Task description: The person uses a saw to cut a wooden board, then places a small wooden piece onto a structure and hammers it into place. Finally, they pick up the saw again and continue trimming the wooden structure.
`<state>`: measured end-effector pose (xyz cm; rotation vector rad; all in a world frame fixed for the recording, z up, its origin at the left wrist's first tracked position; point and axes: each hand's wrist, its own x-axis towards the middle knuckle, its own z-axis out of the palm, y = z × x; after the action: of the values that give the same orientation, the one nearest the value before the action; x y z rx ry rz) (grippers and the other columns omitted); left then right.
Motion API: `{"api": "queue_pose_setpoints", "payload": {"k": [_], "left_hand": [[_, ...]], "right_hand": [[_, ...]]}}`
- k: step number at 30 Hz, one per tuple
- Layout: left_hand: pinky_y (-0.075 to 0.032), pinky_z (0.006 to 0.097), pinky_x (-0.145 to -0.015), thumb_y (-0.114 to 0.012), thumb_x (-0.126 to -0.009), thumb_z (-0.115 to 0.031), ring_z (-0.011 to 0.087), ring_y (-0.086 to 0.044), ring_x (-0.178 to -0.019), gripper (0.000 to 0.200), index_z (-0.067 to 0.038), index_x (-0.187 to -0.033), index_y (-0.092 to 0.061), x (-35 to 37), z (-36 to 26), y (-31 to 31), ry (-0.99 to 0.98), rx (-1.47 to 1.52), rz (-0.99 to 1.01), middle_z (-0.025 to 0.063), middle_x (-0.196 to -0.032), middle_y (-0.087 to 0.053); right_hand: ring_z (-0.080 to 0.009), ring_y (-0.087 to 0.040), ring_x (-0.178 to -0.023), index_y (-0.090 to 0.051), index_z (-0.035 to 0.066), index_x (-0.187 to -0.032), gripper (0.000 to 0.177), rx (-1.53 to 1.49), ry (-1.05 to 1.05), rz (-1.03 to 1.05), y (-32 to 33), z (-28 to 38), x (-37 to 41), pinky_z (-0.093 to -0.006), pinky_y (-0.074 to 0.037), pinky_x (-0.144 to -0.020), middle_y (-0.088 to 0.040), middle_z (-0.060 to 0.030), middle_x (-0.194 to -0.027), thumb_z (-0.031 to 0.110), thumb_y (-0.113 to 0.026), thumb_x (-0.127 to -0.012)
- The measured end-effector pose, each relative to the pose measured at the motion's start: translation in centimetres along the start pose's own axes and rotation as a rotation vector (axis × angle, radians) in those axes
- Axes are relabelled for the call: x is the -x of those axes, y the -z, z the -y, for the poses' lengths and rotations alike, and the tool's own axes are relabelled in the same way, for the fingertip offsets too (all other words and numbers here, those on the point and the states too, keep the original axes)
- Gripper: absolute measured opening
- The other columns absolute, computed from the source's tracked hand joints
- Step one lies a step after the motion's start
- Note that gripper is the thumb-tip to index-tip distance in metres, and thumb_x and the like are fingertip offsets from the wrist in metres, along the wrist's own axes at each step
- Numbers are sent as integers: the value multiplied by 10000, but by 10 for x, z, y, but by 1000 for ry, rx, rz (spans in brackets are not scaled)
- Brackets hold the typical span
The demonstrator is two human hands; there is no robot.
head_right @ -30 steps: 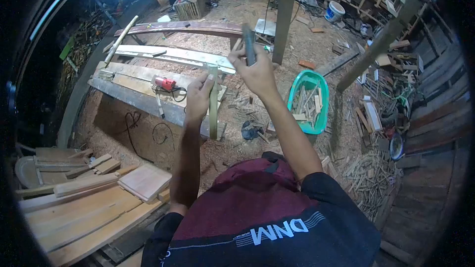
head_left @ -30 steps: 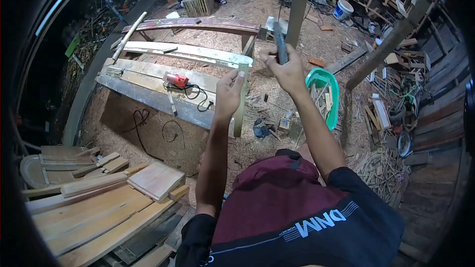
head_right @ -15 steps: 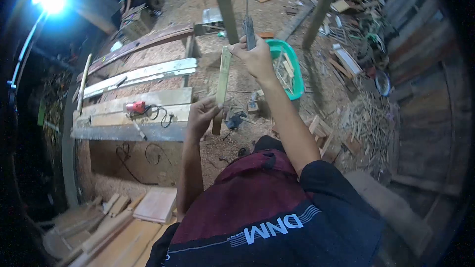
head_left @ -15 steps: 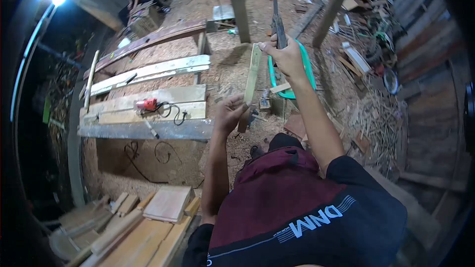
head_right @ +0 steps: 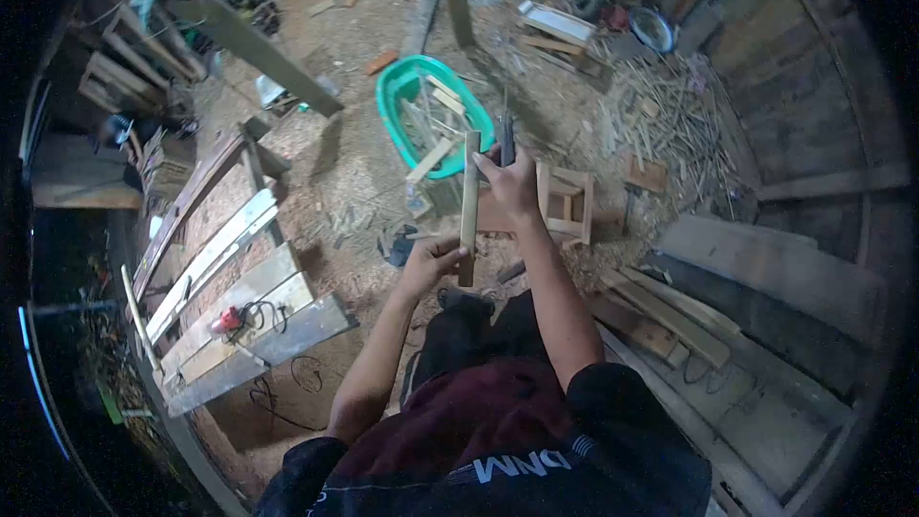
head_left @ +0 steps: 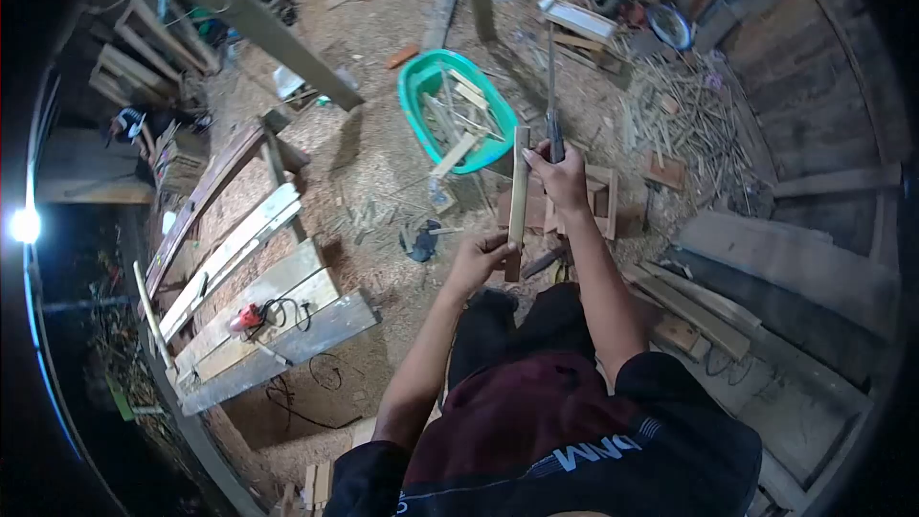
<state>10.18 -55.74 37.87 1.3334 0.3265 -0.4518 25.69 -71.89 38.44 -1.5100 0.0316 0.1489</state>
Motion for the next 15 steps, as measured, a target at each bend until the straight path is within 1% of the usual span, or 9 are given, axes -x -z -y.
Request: {"api": "queue_pose_setpoints", "payload": {"k": [3, 4, 5, 7, 10, 12, 13, 14, 15], "left_hand": [[-526, 239, -677, -673, -947, -112, 71, -637, -793, 237, -8, -1157, -707, -33, 77, -40, 101, 1, 6, 9, -917, -710], [-518, 232, -667, -683, -939, -103, 67, -628, -783, 239, -4, -1155, -709, -40, 101, -54, 130, 10, 2, 8, -909, -708], [-478, 220, -628, -691, -932, -97, 56, -588, -743, 234, 7, -1141, -713, -48, 118, -70, 178, 21, -62, -8, -873, -687], [-452, 217, -601, -692, -929, -87, 52, -560, -711, 239, 3, -1149, -713, -73, 147, -98, 234, 121, -107, -22, -851, -669], [-498, 238, -760, -672, -950, -122, 82, -610, -852, 320, 21, -1236, -670, -131, 198, -120, 296, 21, -4, -2, -976, -688], [-473, 228, -753, -675, -950, -138, 79, -584, -820, 323, 14, -1235, -675, -177, 251, -130, 216, -72, 44, -9, -965, -680], [-461, 224, -749, -677, -950, -145, 78, -570, -804, 325, 11, -1234, -678, -206, 267, -134, 168, -119, 67, -13, -960, -676], [-459, 229, -703, -686, -943, -144, 71, -549, -751, 326, 4, -1233, -681, -233, 282, -137, 206, -97, 105, -6, -929, -677], [-461, 237, -675, -684, -941, -134, 67, -546, -716, 290, 5, -1196, -695, -261, 295, -137, 200, -162, 132, -7, -884, -674]], "right_hand": [[-113, -599, -702, -597, 23, -889, 242, 170, 63, -219, 70, -59, 9, -290, -492, -672, -613, -12, -759, 200, -762, -885], [-133, -615, -721, -611, 22, -908, 270, 190, -54, -242, 103, -105, 12, -314, -498, -684, -628, -33, -760, 248, -759, -890], [-143, -621, -729, -615, 23, -916, 278, 245, -88, -257, 129, -118, 19, -320, -498, -688, -634, -40, -766, 261, -757, -891], [-164, -632, -744, -623, 25, -933, 297, 345, -159, -284, 167, -145, 42, -332, -499, -696, -646, -54, -778, 289, -754, -892], [-181, -643, -759, -627, 24, -938, 300, 339, -46, -274, 199, -213, 52, -337, -499, -705, -658, -74, -806, 286, -762, -882], [-134, -608, -788, -630, 26, -976, 231, 365, -130, -244, 220, -280, 46, -289, -489, -741, -637, -31, -832, 188, -760, -876], [-111, -590, -802, -631, 27, -995, 209, 375, -164, -227, 229, -311, 37, -265, -484, -759, -627, -9, -844, 139, -759, -873], [-113, -580, -777, -619, 26, -981, 208, 269, -81, -260, 232, -345, 26, -271, -479, -734, -616, -8, -824, 130, -760, -870], [-114, -575, -770, -613, 23, -978, 219, 301, -125, -260, 237, -373, 14, -275, -478, -724, -611, -9, -818, 135, -765, -866]]}}
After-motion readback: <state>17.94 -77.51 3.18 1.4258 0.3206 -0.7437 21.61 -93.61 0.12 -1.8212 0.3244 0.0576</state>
